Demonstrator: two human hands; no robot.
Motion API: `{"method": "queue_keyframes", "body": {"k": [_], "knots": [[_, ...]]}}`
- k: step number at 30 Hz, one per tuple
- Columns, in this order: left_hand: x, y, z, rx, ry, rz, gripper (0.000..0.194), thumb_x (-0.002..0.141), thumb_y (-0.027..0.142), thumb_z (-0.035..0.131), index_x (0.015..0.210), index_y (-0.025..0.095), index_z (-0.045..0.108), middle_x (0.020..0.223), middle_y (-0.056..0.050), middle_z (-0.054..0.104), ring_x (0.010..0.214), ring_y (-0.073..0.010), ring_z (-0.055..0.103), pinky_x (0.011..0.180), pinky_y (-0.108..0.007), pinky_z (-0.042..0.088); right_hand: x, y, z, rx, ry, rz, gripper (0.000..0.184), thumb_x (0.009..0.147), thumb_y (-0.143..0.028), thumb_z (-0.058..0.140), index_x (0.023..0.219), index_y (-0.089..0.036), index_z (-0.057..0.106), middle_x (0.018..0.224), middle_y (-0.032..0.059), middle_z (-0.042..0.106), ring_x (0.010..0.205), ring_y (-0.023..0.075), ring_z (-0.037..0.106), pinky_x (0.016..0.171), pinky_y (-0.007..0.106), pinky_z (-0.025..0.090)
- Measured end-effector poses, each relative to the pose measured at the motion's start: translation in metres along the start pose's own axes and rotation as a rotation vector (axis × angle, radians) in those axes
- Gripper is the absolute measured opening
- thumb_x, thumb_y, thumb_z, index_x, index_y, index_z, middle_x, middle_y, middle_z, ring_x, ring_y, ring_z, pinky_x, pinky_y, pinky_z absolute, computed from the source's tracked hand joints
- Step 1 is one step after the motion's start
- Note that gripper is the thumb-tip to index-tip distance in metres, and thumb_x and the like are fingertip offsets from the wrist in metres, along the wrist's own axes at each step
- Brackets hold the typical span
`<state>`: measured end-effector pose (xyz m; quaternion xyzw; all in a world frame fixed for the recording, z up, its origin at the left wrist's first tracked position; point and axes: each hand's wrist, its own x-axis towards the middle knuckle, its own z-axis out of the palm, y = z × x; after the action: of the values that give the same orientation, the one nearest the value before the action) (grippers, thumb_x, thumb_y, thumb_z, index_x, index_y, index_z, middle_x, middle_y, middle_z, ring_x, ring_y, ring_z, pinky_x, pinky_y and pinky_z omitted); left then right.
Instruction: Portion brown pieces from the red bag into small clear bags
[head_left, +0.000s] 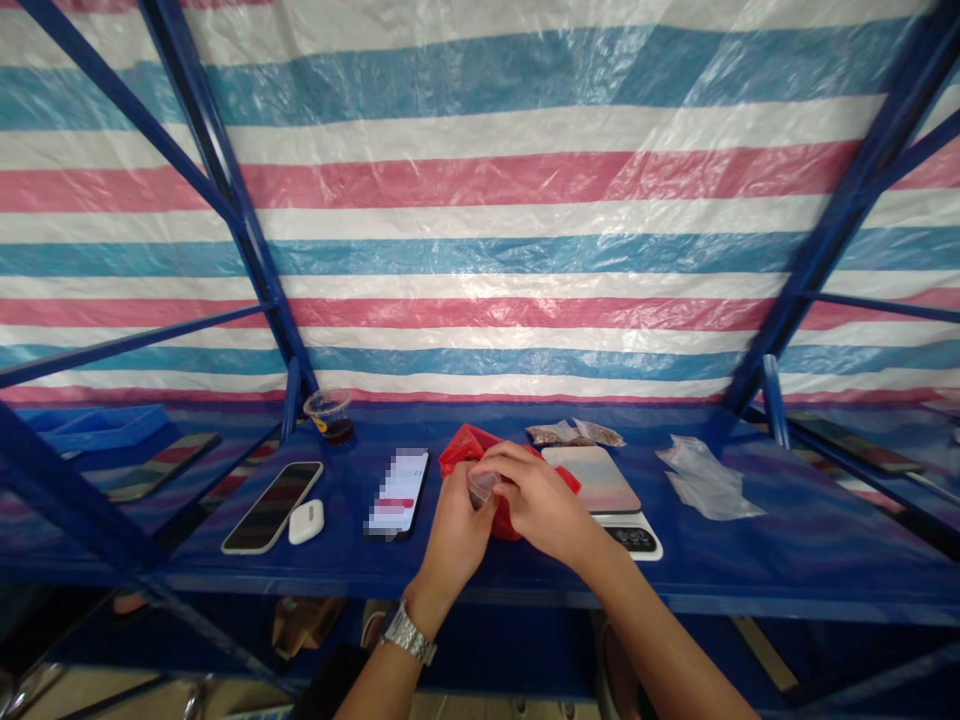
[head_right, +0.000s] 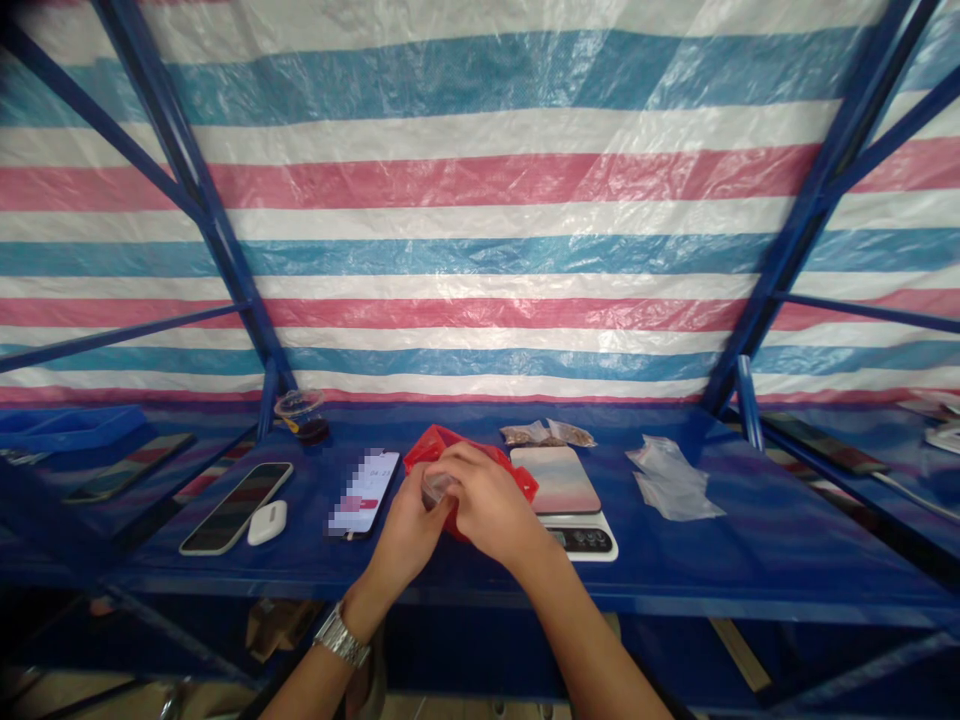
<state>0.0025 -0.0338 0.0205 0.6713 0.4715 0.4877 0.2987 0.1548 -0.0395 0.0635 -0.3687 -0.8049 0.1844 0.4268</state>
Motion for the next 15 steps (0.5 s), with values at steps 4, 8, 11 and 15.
{"method": "queue_keyframes", "body": {"k": [4,8,11,15], "knots": [[0.001,-0.001,-0.005,0.013,0.069,-0.032,0.016,0.095,0.036,0.058,0.1,0.021,0.058,0.092,-0.004,0.068,0.085,-0.0218,0.066,0.08,-0.035,0.049,-0.002,0.012,-0.007,-0.096,0.096,0.114,0.048,0.087,0.0,0.049,0.124,-0.023,0.068,0.122,0.0072,0.067,0.112,0.0195,0.064,0.102,0.033,0.048],[0.0,-0.005,-0.002,0.142,0.221,-0.098,0.019,0.095,0.041,0.058,0.094,0.023,0.052,0.085,-0.001,0.06,0.078,-0.021,0.062,0.076,-0.035,0.049,-0.005,0.031,-0.008,-0.408,0.031,0.29,0.047,0.082,0.002,0.05,0.118,-0.019,0.071,0.12,0.0095,0.07,0.109,0.0232,0.064,0.099,0.035,0.047],[-0.003,-0.011,0.003,0.277,0.252,-0.241,0.027,0.088,0.041,0.069,0.092,0.023,0.049,0.095,-0.004,0.056,0.081,-0.0223,0.062,0.077,-0.037,0.051,-0.003,0.039,0.0,-0.597,-0.055,0.342,0.041,0.076,0.002,0.053,0.105,-0.019,0.075,0.113,0.0095,0.073,0.115,0.0261,0.062,0.101,0.037,0.043],[0.002,-0.018,0.005,0.227,0.229,-0.408,0.032,0.081,0.025,0.074,0.097,0.023,0.046,0.103,-0.006,0.055,0.08,-0.0202,0.063,0.078,-0.038,0.052,0.008,0.04,0.011,-0.689,-0.062,0.388,0.047,0.074,0.003,0.055,0.113,-0.018,0.073,0.116,0.0106,0.072,0.12,0.0272,0.059,0.103,0.037,0.042]]}}
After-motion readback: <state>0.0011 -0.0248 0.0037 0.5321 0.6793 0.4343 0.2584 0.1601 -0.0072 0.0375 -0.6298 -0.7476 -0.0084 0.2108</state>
